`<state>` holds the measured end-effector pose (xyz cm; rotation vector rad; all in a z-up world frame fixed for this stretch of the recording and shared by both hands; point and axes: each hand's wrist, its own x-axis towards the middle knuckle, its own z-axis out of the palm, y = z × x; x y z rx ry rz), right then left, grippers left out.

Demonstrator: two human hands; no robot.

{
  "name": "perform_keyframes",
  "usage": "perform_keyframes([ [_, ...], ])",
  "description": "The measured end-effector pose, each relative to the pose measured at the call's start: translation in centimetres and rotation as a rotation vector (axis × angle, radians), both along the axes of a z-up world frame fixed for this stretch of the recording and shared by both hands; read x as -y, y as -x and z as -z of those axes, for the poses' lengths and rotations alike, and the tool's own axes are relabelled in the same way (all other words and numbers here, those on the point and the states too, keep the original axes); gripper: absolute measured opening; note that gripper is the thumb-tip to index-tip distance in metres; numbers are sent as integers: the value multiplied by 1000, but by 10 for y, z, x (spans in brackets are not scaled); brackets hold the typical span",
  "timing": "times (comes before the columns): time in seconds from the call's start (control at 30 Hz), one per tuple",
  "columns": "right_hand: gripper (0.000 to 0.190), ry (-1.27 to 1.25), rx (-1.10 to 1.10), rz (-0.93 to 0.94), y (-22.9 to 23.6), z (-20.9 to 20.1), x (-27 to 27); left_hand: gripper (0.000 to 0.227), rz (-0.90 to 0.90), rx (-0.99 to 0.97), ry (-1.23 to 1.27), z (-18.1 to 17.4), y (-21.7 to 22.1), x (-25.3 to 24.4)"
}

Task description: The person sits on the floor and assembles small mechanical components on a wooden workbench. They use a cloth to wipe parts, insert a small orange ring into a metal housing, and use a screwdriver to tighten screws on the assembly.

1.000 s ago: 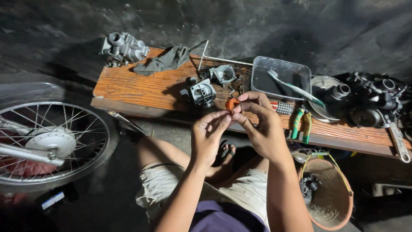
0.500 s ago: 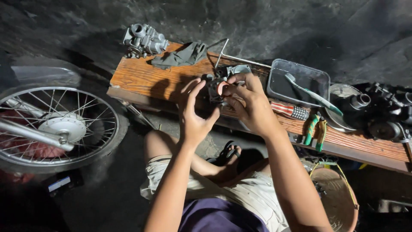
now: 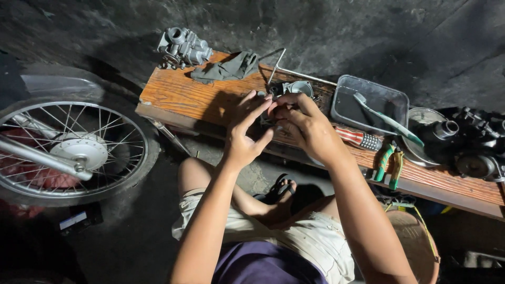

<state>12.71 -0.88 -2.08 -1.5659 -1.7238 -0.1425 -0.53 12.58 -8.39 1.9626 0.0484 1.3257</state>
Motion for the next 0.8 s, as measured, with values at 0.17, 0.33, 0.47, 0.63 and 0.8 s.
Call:
perform_keyframes([
  [0.17, 11, -12, -45, 20, 4, -1, 1, 49, 20, 8, 12, 0, 1, -1],
  [0.33, 32, -19, -106, 72, 8, -2, 3, 46, -31, -27, -10, 17, -2, -5],
  [0.47, 52, -25, -166, 111, 9, 1, 3, 45, -63, -46, -15, 23, -4, -5],
  [0.63, 64, -23, -235, 103, 13, -1, 5, 39, -66, -37, 6, 17, -4, -4],
  [0.8, 48, -126, -427, 153, 21, 5, 8, 31, -31, 39, -1, -2, -1, 2],
])
